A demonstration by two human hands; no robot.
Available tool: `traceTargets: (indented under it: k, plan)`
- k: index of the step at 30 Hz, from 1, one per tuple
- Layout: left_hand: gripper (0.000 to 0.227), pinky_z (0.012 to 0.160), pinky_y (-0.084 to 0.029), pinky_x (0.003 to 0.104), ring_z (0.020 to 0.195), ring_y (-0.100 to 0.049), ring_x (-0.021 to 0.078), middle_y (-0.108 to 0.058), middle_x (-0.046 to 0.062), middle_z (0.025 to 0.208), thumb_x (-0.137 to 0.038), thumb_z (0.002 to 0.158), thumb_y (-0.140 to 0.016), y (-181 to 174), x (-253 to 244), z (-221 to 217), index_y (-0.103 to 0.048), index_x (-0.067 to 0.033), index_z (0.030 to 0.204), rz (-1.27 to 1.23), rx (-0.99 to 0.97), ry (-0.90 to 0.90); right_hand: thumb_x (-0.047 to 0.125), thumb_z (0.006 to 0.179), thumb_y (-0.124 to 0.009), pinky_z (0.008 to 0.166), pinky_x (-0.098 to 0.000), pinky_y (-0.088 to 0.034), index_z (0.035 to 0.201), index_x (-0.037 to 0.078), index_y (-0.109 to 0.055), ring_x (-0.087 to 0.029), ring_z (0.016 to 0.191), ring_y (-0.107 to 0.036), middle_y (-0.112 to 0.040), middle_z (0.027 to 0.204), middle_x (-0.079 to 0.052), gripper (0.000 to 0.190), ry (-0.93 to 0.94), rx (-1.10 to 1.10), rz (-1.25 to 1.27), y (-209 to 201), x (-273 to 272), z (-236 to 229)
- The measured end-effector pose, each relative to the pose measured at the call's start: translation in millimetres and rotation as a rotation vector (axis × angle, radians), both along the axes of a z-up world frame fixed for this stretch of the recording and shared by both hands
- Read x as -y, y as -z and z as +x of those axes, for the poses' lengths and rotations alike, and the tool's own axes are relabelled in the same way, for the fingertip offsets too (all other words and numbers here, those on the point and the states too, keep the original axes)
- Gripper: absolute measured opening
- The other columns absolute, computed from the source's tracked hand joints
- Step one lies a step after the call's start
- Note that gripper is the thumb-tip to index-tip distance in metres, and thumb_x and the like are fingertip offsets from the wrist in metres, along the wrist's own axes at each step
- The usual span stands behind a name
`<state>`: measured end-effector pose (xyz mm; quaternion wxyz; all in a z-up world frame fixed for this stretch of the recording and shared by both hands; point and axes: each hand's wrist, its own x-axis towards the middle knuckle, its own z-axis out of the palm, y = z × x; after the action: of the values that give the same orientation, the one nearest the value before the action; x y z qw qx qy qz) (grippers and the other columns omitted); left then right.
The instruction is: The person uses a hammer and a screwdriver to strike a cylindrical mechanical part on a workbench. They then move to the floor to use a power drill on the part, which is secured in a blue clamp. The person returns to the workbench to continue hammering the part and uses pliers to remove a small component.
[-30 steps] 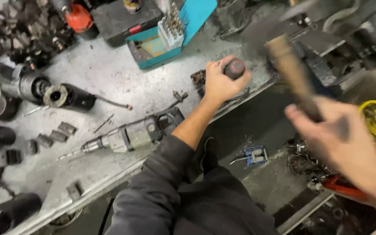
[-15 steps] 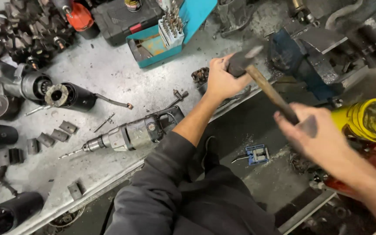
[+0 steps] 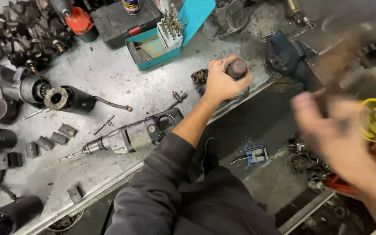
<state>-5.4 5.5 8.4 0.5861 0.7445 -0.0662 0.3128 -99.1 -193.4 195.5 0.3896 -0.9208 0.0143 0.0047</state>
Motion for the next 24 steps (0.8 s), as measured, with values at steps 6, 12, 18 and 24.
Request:
traceTargets:
  k: [6,12,18,24]
  plan:
    - [0.023,0.069,-0.058,0.031,0.063,-0.069,0.0196,-0.069,0.007,0.070,-0.025,0.072,-0.077,-10,0,-1,-0.067,-0.0076,0.082,-0.076,-0.078,0.059,0.028,0.096,-0.068,0.037,-0.0304,-0.026,0.080,0.008,-0.066,-0.011,0.041,-0.037,-0.044,0.051,0.002,0.025,-0.208,-0.324,0.035,-8,14,1]
    - [0.021,0.068,-0.057,0.031,0.063,-0.065,0.0149,-0.068,0.006,0.070,-0.023,0.071,-0.078,-5,-1,2,-0.066,-0.0077,0.079,-0.035,-0.029,0.081,0.033,0.095,-0.069,0.047,-0.0343,-0.037,0.074,-0.001,-0.055,-0.020,0.050,-0.045,-0.050,0.056,-0.011,0.042,-0.280,-0.333,-0.342,25,7,14]
    - [0.023,0.067,-0.056,0.032,0.060,-0.061,0.0213,-0.063,0.009,0.067,-0.023,0.073,-0.078,-5,0,0,-0.065,-0.0053,0.079,-0.064,-0.098,0.110,0.039,0.102,-0.064,0.053,-0.0327,-0.041,0.102,0.009,-0.061,-0.015,0.060,-0.049,-0.053,0.075,0.003,0.030,0.204,0.201,-0.107,0,-8,-6]
    - [0.030,0.069,-0.056,0.033,0.066,-0.068,0.0216,-0.068,0.008,0.072,-0.026,0.068,-0.081,3,1,15,-0.068,-0.0056,0.085,0.047,0.034,-0.016,0.031,0.100,-0.073,0.041,-0.0332,-0.034,0.084,0.005,-0.062,-0.015,0.046,-0.044,-0.048,0.060,-0.003,0.033,-0.170,-0.309,0.011,-8,26,8]
